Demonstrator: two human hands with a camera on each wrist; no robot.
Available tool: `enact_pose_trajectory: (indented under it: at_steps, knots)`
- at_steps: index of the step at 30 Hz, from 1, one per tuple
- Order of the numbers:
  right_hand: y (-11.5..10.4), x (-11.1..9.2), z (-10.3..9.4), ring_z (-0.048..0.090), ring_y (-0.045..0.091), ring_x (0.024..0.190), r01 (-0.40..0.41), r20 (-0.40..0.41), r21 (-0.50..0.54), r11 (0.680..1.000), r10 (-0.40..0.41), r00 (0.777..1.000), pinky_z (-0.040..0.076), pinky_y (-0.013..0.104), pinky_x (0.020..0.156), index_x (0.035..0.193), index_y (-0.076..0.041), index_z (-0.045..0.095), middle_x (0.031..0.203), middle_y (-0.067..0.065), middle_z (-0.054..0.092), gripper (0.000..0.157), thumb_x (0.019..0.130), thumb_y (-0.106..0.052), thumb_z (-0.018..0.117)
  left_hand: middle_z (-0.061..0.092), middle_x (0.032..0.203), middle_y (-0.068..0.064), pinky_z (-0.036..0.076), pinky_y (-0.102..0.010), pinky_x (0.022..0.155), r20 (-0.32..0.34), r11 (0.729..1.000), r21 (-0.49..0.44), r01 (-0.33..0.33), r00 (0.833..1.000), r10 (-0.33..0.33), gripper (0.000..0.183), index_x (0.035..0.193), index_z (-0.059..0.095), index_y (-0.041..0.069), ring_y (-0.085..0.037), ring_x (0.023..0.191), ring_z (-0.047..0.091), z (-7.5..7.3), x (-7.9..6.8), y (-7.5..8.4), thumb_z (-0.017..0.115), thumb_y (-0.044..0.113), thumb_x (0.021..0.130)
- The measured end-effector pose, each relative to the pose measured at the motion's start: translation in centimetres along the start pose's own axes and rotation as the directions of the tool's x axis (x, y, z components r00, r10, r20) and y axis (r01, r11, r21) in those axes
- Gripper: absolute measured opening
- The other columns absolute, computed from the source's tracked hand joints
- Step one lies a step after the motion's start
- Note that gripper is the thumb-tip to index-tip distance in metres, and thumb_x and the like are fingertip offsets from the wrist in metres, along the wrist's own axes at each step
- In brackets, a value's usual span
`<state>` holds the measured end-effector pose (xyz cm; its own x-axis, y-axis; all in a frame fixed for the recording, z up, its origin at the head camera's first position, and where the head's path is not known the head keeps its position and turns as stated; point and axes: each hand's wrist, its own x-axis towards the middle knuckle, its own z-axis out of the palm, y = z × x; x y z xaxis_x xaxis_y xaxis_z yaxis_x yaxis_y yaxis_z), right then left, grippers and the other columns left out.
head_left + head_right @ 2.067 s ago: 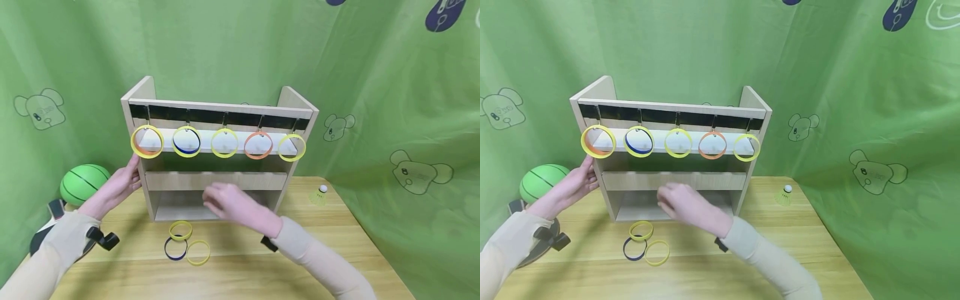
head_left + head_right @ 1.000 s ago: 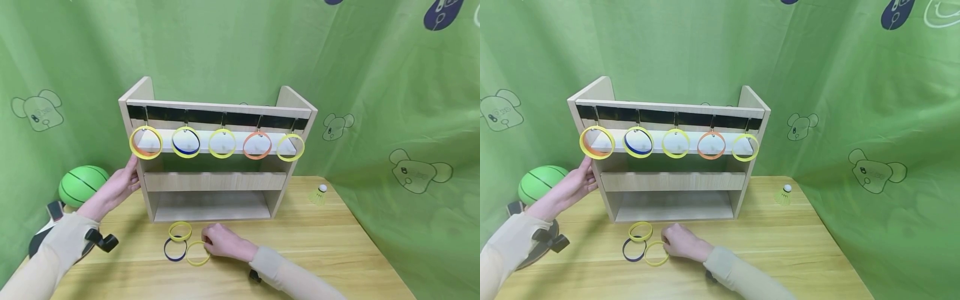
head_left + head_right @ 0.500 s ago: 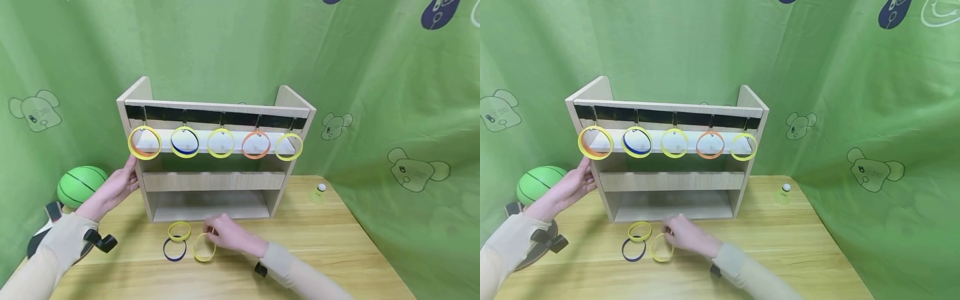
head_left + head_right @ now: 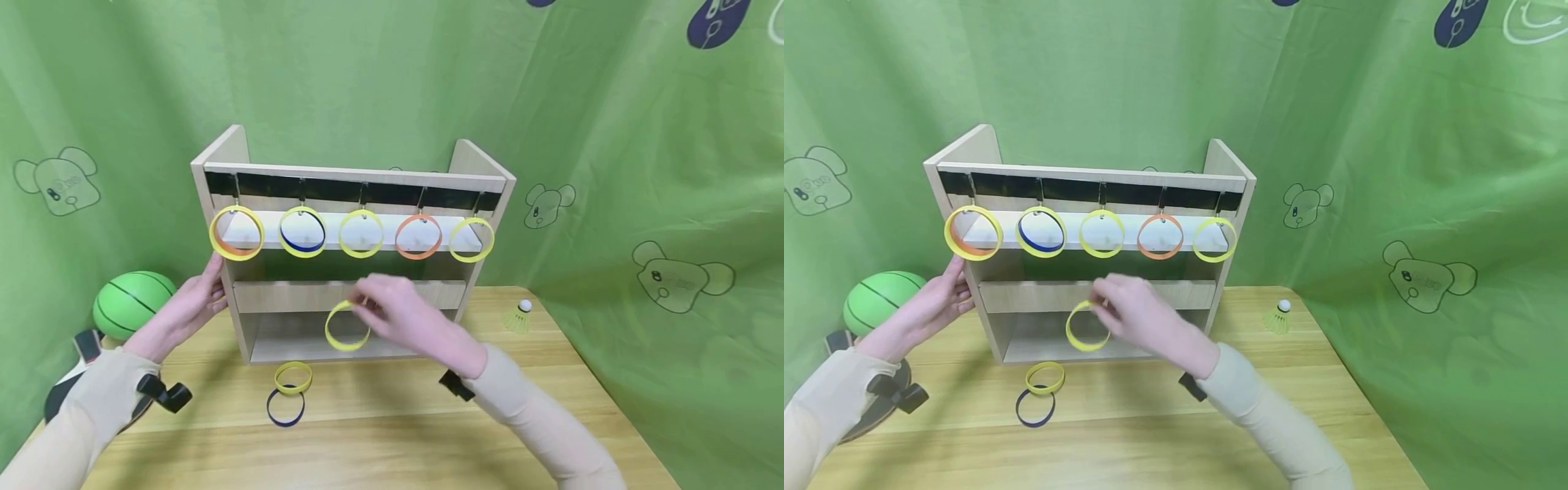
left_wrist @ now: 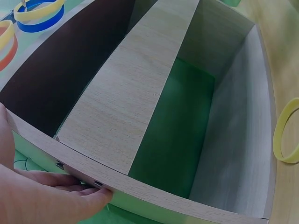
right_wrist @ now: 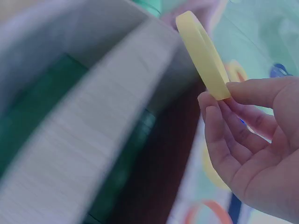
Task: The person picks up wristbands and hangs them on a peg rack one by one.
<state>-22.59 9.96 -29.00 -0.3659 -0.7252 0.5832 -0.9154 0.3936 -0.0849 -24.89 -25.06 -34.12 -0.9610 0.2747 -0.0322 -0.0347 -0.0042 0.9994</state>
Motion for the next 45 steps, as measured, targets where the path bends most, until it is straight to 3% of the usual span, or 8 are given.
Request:
enact_pose_trajectory:
  at_steps: [8, 15, 21, 31, 38, 45]
  knots:
    - [0.4, 3.2, -5.6, 0.067, 0.011, 0.072, 0.016, -0.108, -0.052, 0.999, -0.022, 0.994, 0.057, 0.014, 0.066, 0.092, -0.002, 0.067, 0.086, 0.007, 0.073, 0.003, 0.089, 0.0, 0.067, -0.003, 0.164, -0.029, -0.001, -0.058, 0.127, -0.003, 1.0, 0.009, -0.002, 1.0, 0.002, 0.094, 0.155, -0.005, -0.006, -0.042, 0.154, -0.002, 0.0, -0.1, -0.2, 0.021, 0.065, 0.1]
    - [1.5, 5.5, -7.8, 0.067, 0.013, 0.073, -0.043, -0.175, -0.063, 0.997, 0.031, 0.984, 0.059, 0.021, 0.066, 0.093, -0.001, 0.068, 0.087, 0.008, 0.072, 0.003, 0.092, -0.003, 0.066, -0.011, 0.162, -0.028, -0.005, -0.058, 0.126, -0.003, 1.0, -0.002, 0.004, 1.0, -0.004, 0.095, 0.154, -0.011, -0.006, -0.043, 0.152, -0.009, 0.1, -0.2, -0.2, 0.022, 0.065, 0.1]
    - [2.5, 6.5, -7.9, 0.065, 0.013, 0.075, -0.104, -0.136, -0.052, 0.993, 0.096, 0.986, 0.059, 0.023, 0.069, 0.093, -0.002, 0.068, 0.087, 0.007, 0.071, 0.005, 0.093, -0.004, 0.064, -0.01, 0.163, -0.028, -0.004, -0.059, 0.126, 0.007, 1.0, 0.003, -0.005, 1.0, 0.005, 0.093, 0.154, -0.009, -0.006, -0.044, 0.152, -0.008, 0.2, -0.3, -0.5, 0.022, 0.064, 0.1]
    - [3.4, 6.3, -7.1, 0.068, 0.016, 0.077, -0.181, -0.081, -0.086, 0.98, 0.175, 0.981, 0.06, 0.025, 0.071, 0.094, -0.003, 0.068, 0.089, 0.008, 0.072, 0.006, 0.093, -0.006, 0.063, -0.01, 0.163, -0.028, -0.004, -0.059, 0.126, -0.002, 1.0, -0.001, 0.002, 1.0, -0.002, 0.095, 0.154, -0.009, -0.006, -0.043, 0.152, -0.008, 0.2, -0.2, -0.5, 0.023, 0.065, 0.1]
    - [2.4, 5.4, -7.7, 0.068, 0.015, 0.077, -0.125, -0.147, -0.108, 0.986, 0.109, 0.983, 0.061, 0.026, 0.069, 0.096, -0.003, 0.068, 0.091, 0.009, 0.072, 0.005, 0.093, -0.006, 0.065, -0.011, 0.163, -0.028, -0.005, -0.059, 0.126, -0.007, 1.0, 0.0, 0.008, 1.0, -0.008, 0.095, 0.154, -0.011, -0.006, -0.043, 0.152, -0.009, 0.2, -0.1, -0.2, 0.023, 0.065, 0.1]
    - [0.0, 3.6, -6.8, 0.066, 0.013, 0.073, 0.006, -0.184, -0.096, 0.995, -0.024, 0.983, 0.059, 0.019, 0.066, 0.095, -0.001, 0.067, 0.089, 0.008, 0.072, 0.004, 0.091, -0.003, 0.067, -0.008, 0.164, -0.028, -0.002, -0.057, 0.126, -0.007, 1.0, 0.006, 0.003, 1.0, -0.003, 0.095, 0.155, -0.009, -0.005, -0.042, 0.154, -0.006, 0.1, 0.0, 0.1, 0.022, 0.066, 0.099]
